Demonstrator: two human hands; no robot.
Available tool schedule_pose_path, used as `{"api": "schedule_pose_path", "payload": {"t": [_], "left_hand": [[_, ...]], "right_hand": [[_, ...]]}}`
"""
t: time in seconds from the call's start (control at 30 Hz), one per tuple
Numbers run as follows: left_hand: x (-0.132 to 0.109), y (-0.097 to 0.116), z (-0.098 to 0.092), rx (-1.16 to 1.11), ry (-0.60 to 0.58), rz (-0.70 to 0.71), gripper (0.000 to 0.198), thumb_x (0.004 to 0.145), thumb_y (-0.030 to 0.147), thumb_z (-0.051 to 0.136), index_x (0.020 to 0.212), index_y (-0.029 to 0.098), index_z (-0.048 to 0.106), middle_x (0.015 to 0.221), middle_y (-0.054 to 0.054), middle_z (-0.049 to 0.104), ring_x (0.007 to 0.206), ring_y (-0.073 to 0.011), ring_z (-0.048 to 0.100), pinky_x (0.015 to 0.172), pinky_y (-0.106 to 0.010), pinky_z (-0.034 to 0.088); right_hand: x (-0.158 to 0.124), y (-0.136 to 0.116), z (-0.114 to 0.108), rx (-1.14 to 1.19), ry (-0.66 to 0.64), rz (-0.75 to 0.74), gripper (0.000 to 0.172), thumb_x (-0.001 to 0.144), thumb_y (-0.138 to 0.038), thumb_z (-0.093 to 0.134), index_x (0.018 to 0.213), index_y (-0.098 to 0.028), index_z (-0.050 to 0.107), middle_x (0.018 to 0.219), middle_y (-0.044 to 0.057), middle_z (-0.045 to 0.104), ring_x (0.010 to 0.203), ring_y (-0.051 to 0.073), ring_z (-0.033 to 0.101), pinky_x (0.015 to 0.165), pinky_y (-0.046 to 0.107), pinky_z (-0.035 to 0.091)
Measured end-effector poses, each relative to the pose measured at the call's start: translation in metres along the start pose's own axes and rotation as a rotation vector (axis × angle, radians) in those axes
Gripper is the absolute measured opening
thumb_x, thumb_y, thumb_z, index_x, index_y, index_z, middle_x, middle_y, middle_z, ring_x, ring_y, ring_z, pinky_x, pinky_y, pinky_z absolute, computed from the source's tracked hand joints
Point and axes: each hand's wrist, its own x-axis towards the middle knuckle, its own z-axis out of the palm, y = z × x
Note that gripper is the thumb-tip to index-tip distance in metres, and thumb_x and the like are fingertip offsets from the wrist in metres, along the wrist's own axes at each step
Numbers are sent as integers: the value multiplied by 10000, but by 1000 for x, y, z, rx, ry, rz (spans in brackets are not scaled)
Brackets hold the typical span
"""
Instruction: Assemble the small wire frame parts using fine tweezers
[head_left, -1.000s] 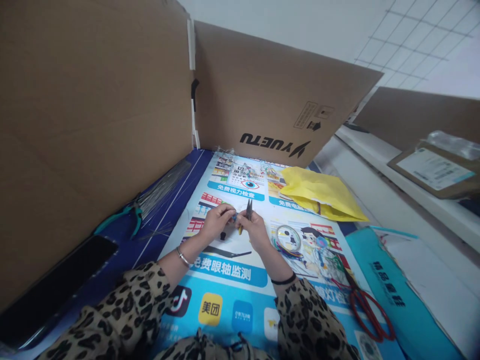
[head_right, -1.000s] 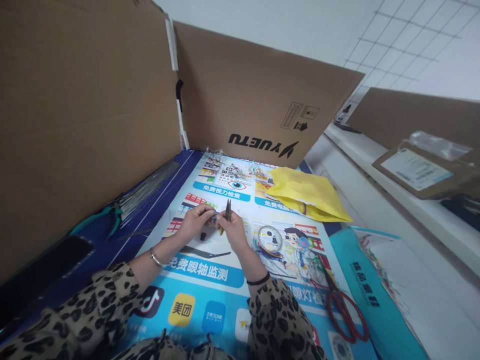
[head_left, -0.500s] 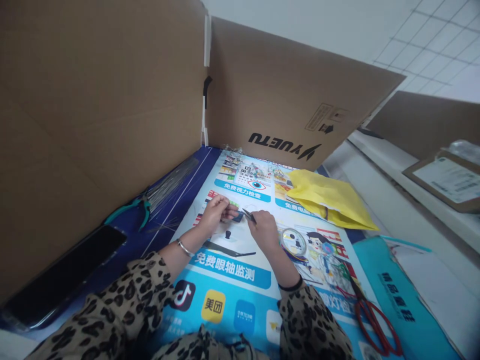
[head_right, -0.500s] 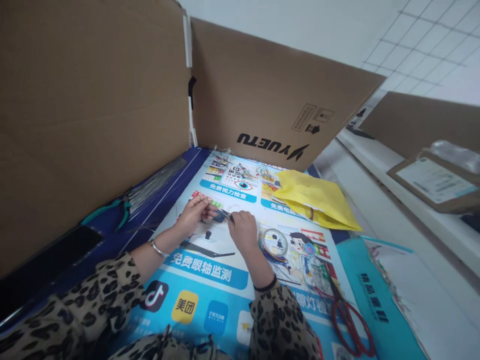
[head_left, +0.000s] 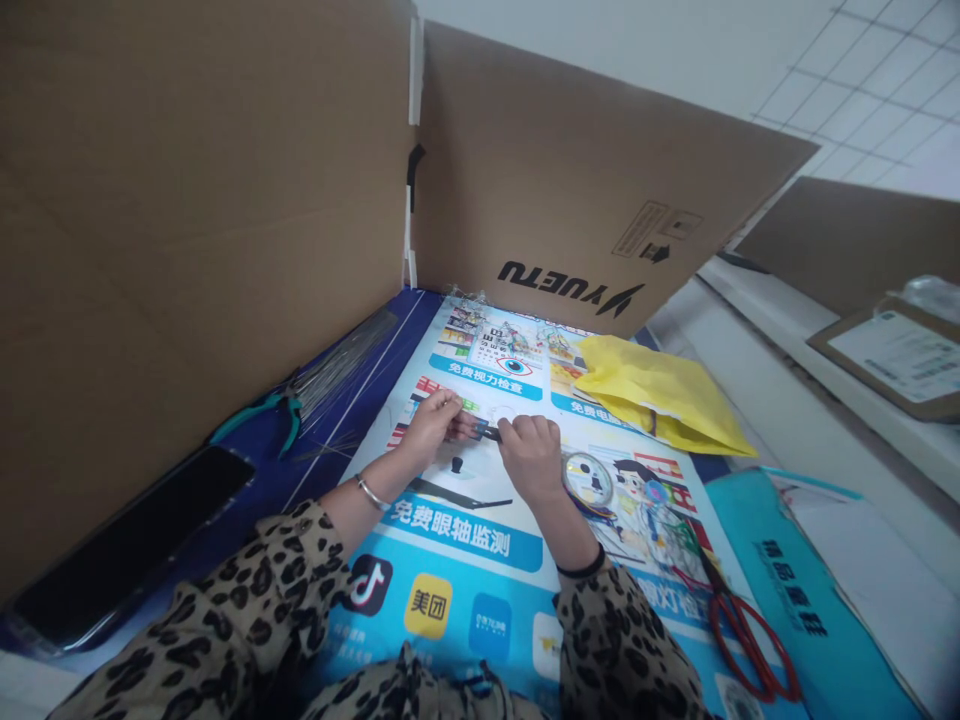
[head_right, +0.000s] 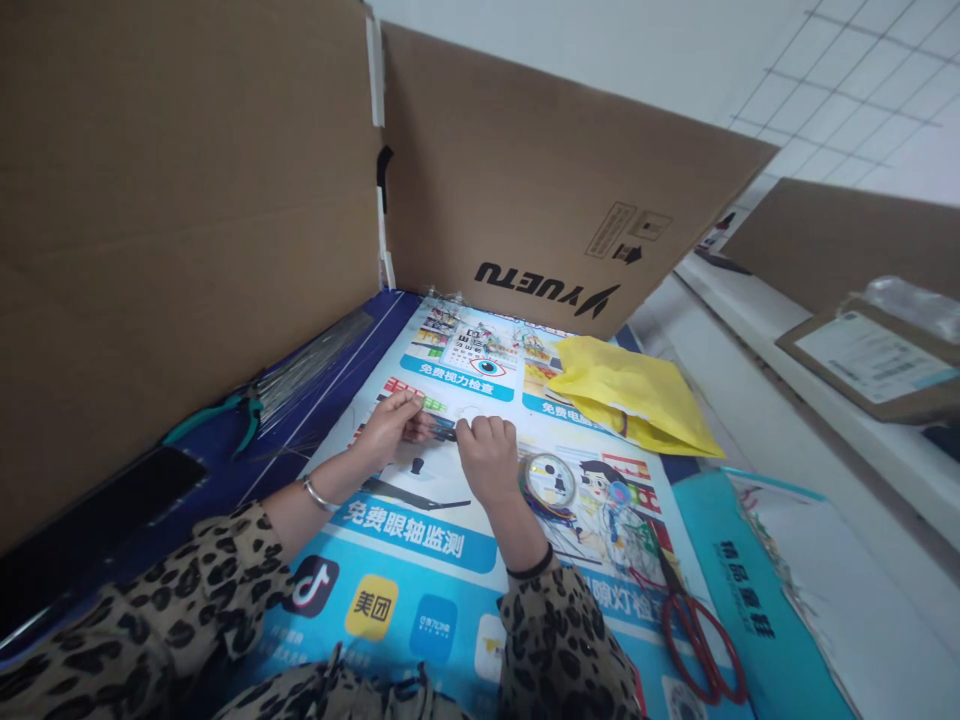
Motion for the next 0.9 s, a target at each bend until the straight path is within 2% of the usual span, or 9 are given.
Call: {"api": "schedule_pose_path", "payload": {"t": [0.4,0.9], "left_hand": [[-3,4,3,22,-53,-57,225,727,353,570,729,161,451,604,6,597,474,-124,604,418,-192,432],[-6,7,6,41,-54,-78,239,724,362,568,724,162,438,573,20,575,432,-115,584,385,-178,392]], "right_hand": [[-1,2,2,18,9,-50,177,840,-216,447,919,-210,606,724,55,502,757,195,377,692,350,237],[-2,2,2,16,30,-81,174,844,-208,445,915,-209,604,699,46,515,736,184,378,681,349,225]]}}
